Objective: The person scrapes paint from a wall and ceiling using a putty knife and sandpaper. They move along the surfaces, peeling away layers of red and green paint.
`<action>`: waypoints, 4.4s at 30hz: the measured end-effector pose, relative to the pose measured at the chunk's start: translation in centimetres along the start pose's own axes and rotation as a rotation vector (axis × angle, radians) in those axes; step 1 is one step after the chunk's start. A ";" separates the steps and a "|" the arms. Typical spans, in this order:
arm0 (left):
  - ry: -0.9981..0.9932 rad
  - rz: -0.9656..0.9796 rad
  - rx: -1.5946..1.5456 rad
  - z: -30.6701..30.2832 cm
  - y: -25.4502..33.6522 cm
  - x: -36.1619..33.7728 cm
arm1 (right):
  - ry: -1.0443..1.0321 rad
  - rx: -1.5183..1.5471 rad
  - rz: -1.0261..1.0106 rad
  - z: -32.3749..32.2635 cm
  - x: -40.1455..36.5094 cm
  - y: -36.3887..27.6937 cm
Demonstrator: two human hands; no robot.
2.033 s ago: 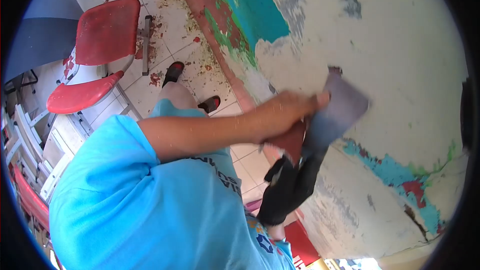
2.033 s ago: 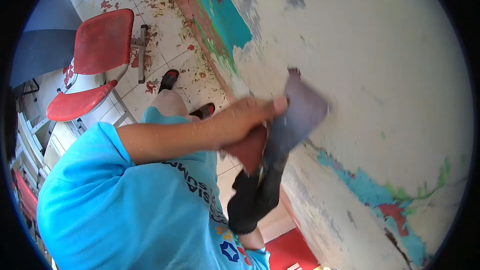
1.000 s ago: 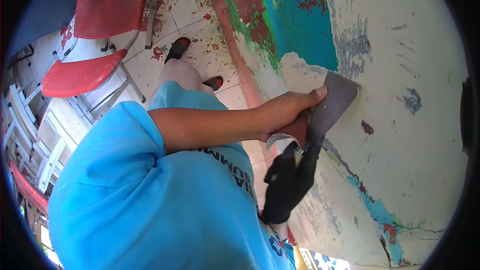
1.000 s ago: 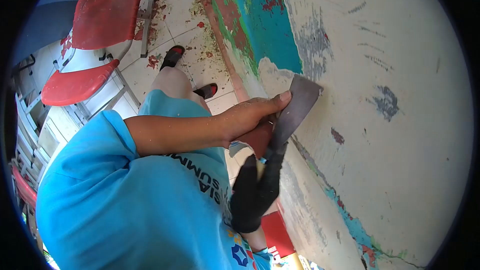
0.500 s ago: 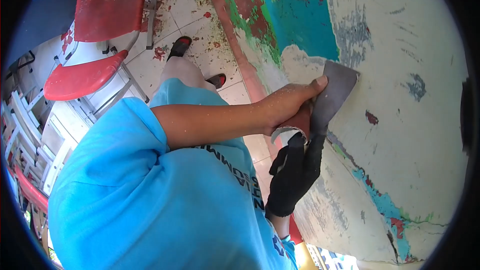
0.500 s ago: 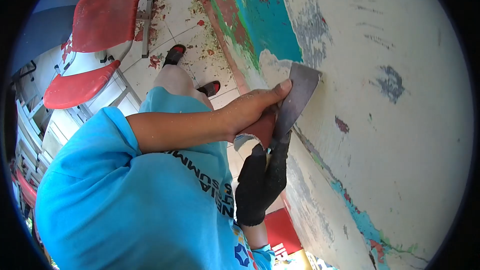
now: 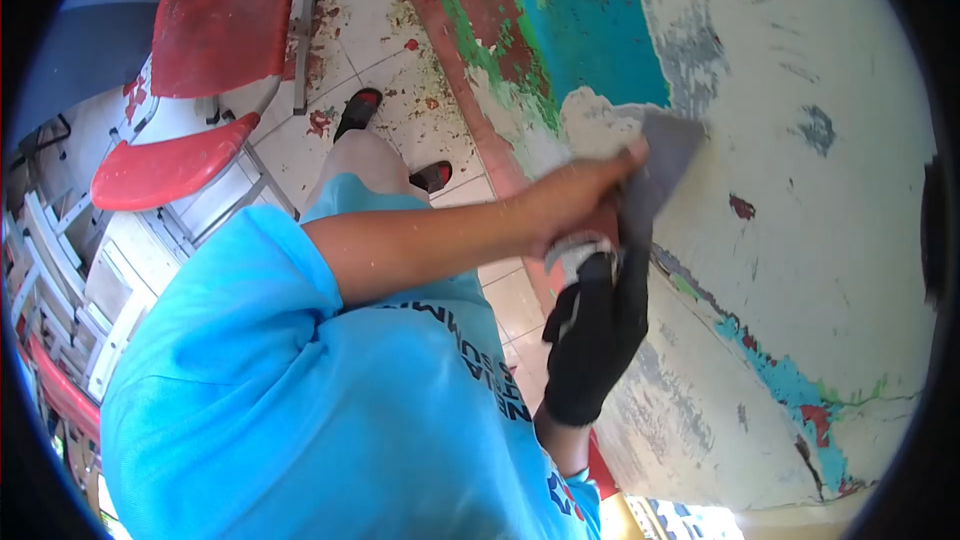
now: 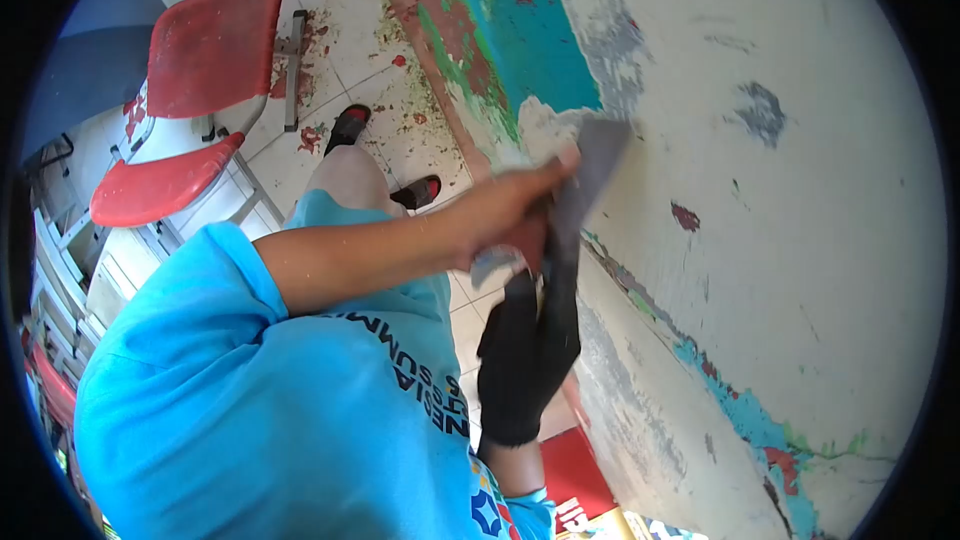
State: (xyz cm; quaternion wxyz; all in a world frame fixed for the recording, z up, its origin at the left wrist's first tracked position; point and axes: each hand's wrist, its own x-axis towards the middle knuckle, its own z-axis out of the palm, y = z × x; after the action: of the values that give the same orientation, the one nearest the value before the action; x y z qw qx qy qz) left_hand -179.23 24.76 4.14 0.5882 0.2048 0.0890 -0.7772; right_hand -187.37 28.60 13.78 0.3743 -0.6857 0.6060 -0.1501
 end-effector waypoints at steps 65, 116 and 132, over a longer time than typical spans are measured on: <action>-0.124 -0.241 -0.161 -12.8 -9.8 7.1 | -0.140 -0.283 0.056 4.1 1.4 13.9; 0.245 0.182 -0.028 -5.2 2.9 2.9 | -0.234 0.158 -0.119 4.8 6.5 5.5; 0.119 0.157 0.891 -10.8 11.7 -7.1 | -0.290 0.375 0.032 6.3 3.2 1.4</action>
State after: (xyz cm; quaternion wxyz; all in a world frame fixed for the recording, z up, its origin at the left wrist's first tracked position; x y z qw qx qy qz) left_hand -164.23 31.73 -1.37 0.4937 0.4882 -0.2362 -0.6798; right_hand -183.49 27.69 7.77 0.5806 -0.6087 0.5183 -0.1539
